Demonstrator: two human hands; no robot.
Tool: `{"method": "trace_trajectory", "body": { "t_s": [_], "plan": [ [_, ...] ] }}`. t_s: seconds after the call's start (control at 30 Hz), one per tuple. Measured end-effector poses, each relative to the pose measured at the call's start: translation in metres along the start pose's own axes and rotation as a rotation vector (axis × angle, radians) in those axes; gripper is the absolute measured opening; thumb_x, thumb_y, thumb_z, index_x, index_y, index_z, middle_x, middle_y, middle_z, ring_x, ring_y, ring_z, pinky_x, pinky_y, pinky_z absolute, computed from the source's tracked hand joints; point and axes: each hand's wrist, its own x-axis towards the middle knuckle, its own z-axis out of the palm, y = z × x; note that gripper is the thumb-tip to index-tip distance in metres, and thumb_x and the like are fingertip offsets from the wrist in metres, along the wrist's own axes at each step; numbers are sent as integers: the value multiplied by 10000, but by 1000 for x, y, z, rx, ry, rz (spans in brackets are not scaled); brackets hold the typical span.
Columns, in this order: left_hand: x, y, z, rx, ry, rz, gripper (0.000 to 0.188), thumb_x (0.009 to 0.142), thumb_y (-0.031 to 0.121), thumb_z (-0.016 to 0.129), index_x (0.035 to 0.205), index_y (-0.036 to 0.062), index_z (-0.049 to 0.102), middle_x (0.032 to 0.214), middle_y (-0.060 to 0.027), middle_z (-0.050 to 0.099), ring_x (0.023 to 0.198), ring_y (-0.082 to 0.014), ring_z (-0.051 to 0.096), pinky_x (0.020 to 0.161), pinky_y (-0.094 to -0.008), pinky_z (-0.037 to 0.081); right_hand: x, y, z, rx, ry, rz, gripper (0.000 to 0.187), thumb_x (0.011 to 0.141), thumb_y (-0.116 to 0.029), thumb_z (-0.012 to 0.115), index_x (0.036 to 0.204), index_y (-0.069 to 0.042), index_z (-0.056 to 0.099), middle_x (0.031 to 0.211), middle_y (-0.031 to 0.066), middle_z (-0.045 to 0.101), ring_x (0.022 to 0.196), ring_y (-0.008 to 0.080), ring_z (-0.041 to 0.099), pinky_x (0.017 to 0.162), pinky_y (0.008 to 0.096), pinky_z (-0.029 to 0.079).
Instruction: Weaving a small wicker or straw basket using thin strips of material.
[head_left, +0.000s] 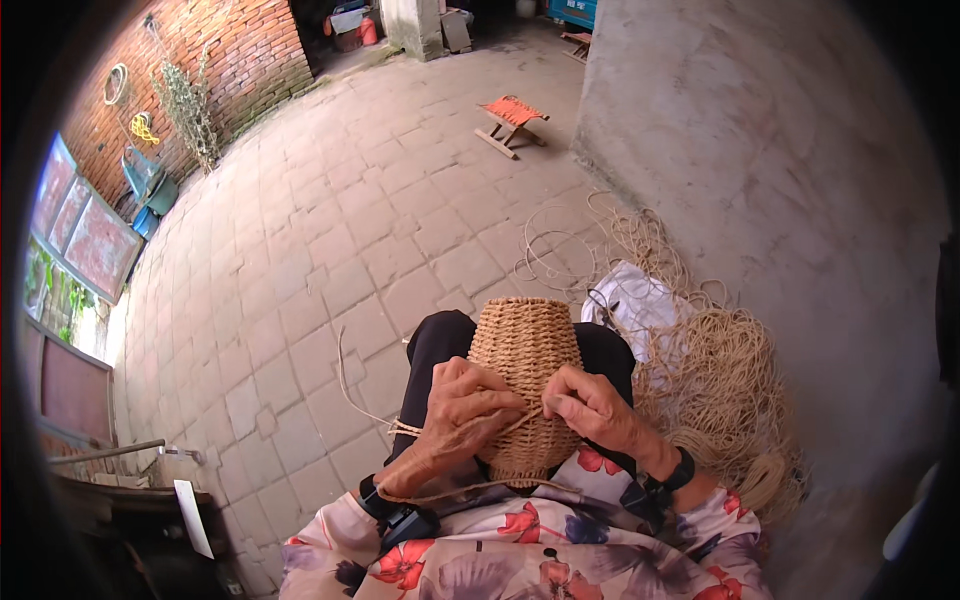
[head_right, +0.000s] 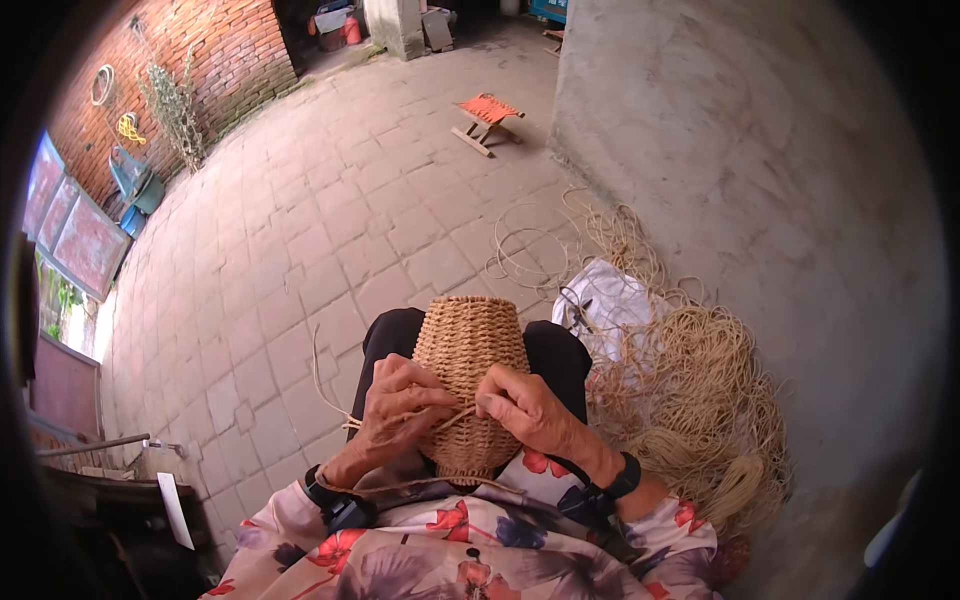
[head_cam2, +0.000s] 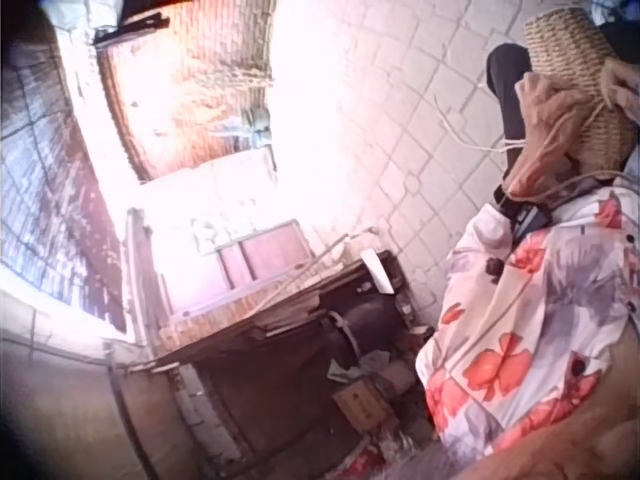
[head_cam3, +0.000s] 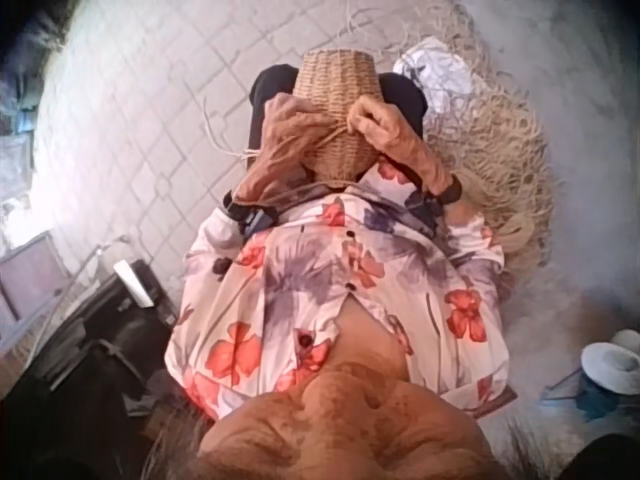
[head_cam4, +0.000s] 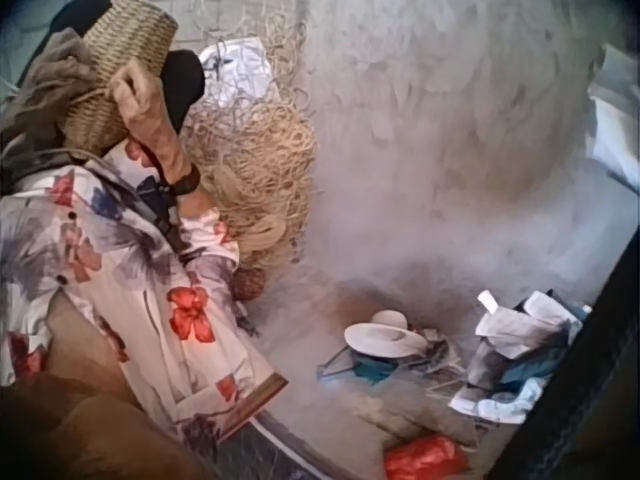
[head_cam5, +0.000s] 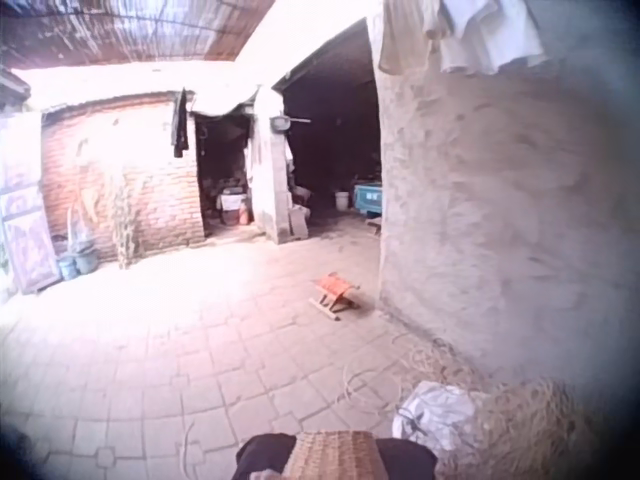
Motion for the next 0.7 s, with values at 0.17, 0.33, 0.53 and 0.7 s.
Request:
{"method": "trace_trajectory", "body": {
  "t_s": [0.17, 0.33, 0.53, 0.7],
  "plan": [
    [12, 5, 1, -141, -112, -7, 136, 822, 116, 746, 950, 146, 712, 956, 12, 713, 861, -183, 549, 829, -345, 354, -7, 9, 3, 420, 26, 160, 138, 1005, -161, 522, 946, -38, 542, 868, 32, 610, 606, 59, 500, 559, 215, 425],
    [22, 2, -4, -231, -283, 45, 75, 897, 127, 646, 971, 133, 654, 1007, 35, 695, 875, -194, 540, 850, -363, 360, -8, 14, 6, 542, 55, 166, 123, 1003, -149, 526, 943, -42, 534, 860, 10, 590, 595, 53, 489, 538, 215, 411],
    [30, -7, -3, -386, -344, 24, 52, 935, 128, 606, 969, 127, 645, 963, 17, 676, 882, -221, 566, 847, -366, 387, -7, 10, 14, -86, 130, -114, 150, 997, -164, 530, 920, -37, 515, 839, -2, 591, 664, 66, 497, 612, 228, 422],
    [25, -12, 1, -376, -299, 30, 112, 988, 171, 587, 927, 87, 628, 941, -48, 714, 824, -194, 607, 867, -338, 385, -6, 4, 15, 43, 171, 14, 159, 998, -161, 512, 929, -18, 525, 811, 28, 596, 708, 108, 542, 661, 265, 453]
  ]
}}
